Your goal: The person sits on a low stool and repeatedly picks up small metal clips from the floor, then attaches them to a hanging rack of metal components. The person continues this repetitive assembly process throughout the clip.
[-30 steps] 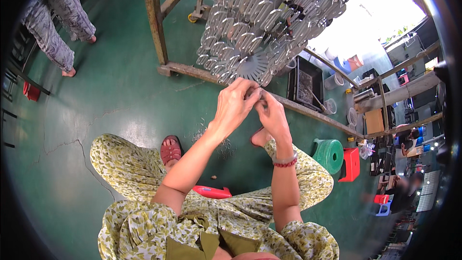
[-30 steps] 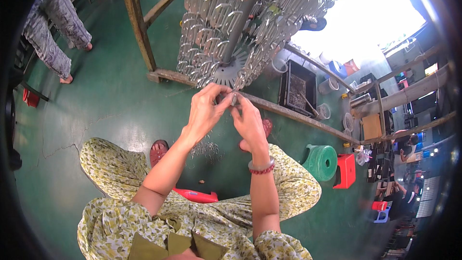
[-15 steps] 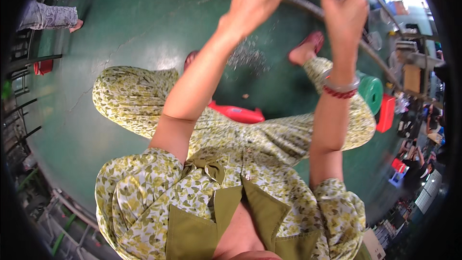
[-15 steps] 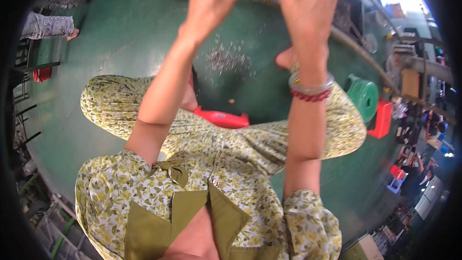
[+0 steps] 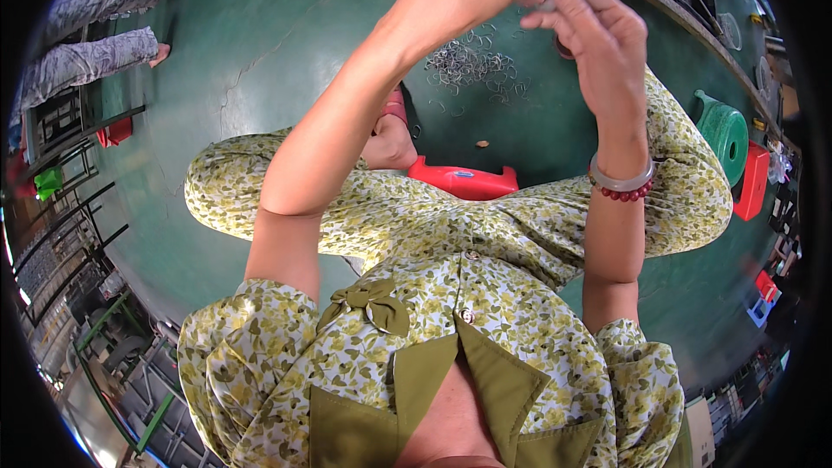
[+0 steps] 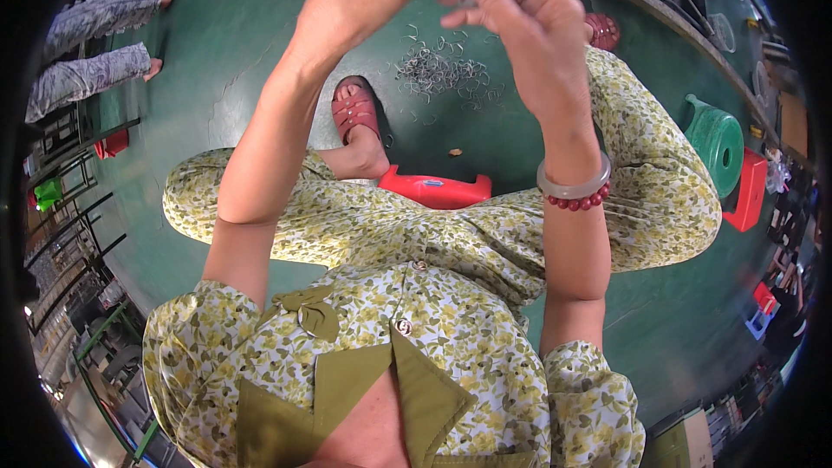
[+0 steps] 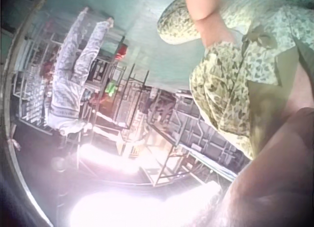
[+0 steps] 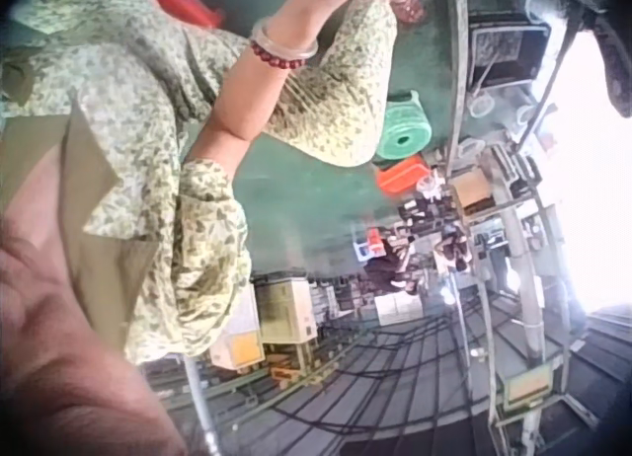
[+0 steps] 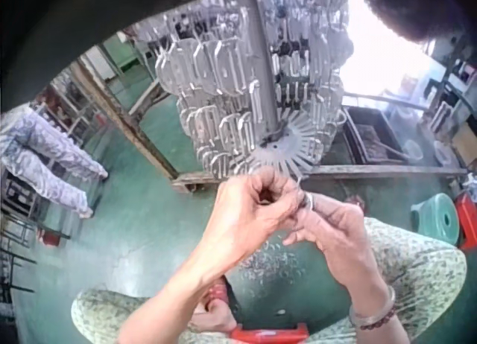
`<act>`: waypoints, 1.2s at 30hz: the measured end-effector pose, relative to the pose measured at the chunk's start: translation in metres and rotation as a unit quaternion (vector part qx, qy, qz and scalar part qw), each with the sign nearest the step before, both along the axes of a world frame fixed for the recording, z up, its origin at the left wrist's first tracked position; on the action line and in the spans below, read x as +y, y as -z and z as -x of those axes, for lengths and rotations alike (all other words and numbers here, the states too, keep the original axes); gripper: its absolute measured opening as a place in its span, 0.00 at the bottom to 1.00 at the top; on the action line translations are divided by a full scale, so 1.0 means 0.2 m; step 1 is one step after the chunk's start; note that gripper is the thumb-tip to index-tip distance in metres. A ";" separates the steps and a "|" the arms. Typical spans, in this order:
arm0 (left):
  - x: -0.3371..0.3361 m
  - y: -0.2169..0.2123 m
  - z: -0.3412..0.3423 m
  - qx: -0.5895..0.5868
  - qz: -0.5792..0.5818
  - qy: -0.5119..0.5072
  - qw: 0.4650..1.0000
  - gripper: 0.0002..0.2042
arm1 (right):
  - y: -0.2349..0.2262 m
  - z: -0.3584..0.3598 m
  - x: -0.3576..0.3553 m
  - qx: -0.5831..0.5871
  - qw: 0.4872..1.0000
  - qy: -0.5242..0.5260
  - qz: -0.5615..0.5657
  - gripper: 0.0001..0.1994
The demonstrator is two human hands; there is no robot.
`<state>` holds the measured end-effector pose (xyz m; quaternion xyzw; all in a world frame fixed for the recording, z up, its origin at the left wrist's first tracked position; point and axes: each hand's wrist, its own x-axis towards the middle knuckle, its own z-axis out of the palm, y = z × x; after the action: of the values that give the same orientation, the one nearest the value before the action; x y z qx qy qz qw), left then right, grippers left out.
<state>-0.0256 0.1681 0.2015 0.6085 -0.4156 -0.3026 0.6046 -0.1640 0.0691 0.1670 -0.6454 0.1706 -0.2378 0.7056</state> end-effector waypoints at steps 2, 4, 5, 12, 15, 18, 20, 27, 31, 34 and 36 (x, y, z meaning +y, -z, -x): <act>-0.02 0.10 -0.02 -0.063 -0.079 0.050 0.994 0.06 | 0.09 0.05 -0.04 0.089 0.991 -0.023 0.101 0.11; -0.01 0.23 -0.05 -0.167 -0.186 0.132 0.959 0.07 | 0.17 0.13 -0.10 0.225 0.918 -0.007 0.326 0.11; 0.00 0.31 -0.06 -0.147 -0.238 0.195 0.940 0.07 | 0.25 0.19 -0.15 0.243 0.870 0.020 0.430 0.10; 0.33 1.36 0.34 0.041 -0.502 0.293 0.813 0.06 | 0.35 0.41 -0.32 0.362 0.848 0.054 0.382 0.06; 0.38 1.55 0.53 -0.071 -0.492 0.270 0.825 0.08 | 0.35 0.42 -0.32 0.351 0.843 0.052 0.405 0.06; 0.39 1.60 0.62 -0.135 -0.444 0.226 0.856 0.11 | 0.33 0.39 -0.31 0.355 0.857 0.058 0.369 0.07; 0.40 1.64 0.65 -0.153 -0.420 0.225 0.866 0.12 | 0.32 0.38 -0.31 0.348 0.866 0.070 0.352 0.07; 0.26 1.39 0.31 -0.304 -0.357 -0.027 0.883 0.17 | 0.33 0.42 -0.33 0.345 0.861 0.109 0.357 0.08; 0.28 1.45 0.19 -0.390 -0.383 -0.044 0.836 0.16 | 0.29 0.39 -0.34 0.344 0.855 0.117 0.371 0.08; 0.36 1.60 0.10 -0.301 -0.378 -0.024 0.875 0.13 | 0.31 0.40 -0.33 0.326 0.865 0.122 0.362 0.08; 0.39 1.60 0.05 -0.224 -0.389 -0.028 0.893 0.11 | 0.30 0.39 -0.33 0.323 0.874 0.129 0.341 0.07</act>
<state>-0.0361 0.2456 -0.1190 0.8582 -0.3719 -0.2786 0.2181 -0.2423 0.0027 0.1073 -0.8588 0.3790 -0.1488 0.3109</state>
